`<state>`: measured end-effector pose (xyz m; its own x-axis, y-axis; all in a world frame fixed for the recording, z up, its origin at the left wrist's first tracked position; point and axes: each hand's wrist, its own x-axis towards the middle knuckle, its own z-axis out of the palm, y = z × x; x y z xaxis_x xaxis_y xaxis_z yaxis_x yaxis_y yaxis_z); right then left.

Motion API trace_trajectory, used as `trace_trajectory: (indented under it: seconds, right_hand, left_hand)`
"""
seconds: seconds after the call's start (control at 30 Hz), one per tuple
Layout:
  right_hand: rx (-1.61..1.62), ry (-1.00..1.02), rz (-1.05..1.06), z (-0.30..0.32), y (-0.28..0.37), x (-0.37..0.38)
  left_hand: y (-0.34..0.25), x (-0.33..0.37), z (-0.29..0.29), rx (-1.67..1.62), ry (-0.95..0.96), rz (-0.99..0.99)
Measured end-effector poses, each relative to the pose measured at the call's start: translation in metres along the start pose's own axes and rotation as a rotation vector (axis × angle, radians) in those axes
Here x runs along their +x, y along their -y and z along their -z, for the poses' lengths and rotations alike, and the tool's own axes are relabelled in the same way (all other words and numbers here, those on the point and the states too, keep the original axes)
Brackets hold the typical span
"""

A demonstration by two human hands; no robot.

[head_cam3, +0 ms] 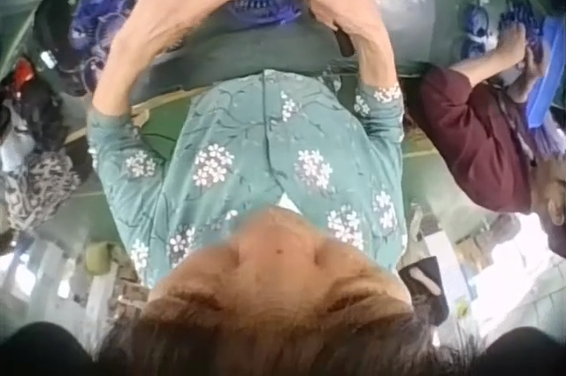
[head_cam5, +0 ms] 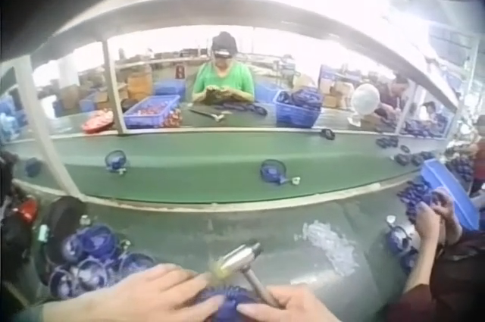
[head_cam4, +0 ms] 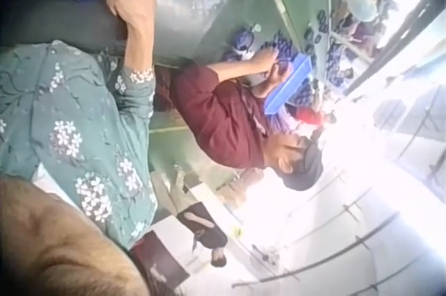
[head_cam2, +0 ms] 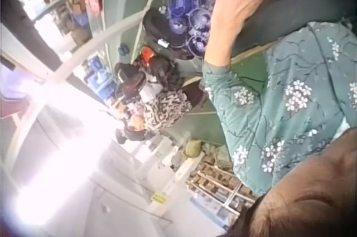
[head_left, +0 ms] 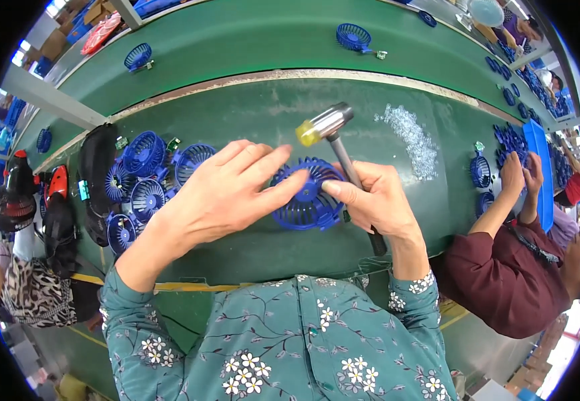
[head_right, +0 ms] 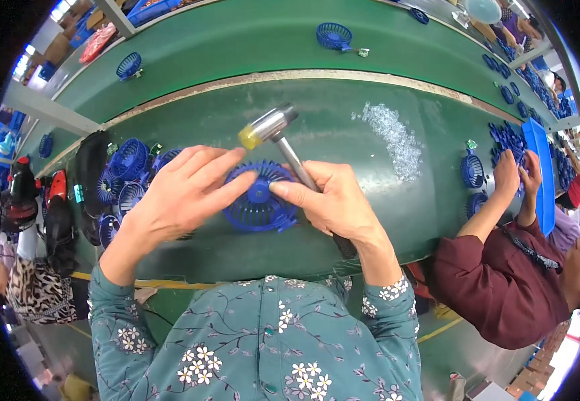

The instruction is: The person assembles mini fan casings by attaching small circuit boards to the plastic frames, tapping parts into place with a small mallet, and placing the assembled units onto the conveyor belt.

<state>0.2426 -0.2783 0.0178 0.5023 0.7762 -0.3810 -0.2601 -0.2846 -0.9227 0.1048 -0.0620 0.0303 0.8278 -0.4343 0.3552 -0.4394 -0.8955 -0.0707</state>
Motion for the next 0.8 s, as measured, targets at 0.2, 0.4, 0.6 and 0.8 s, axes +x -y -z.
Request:
trace_trajectory:
  seconds: [0.2,0.4,0.6,0.8]
  right_hand:
    - [0.466,-0.08,0.078,0.004,-0.024,0.005]
    - [0.506,-0.147,0.105,-0.007,-0.027,0.007]
    - [0.361,-0.234,0.153,-0.017,-0.019,0.008]
    - [0.155,-0.275,0.163,-0.017,-0.014,0.016]
  left_hand:
    - [-0.044,-0.017,-0.025,-1.378,-0.279,0.805]
    - [-0.067,-0.003,-0.05,-1.921,-0.292,0.877]
    - [-0.073,0.018,-0.057,-2.215,-0.446,0.992]
    - [-0.073,0.024,-0.069,-2.109,-0.413,1.109]
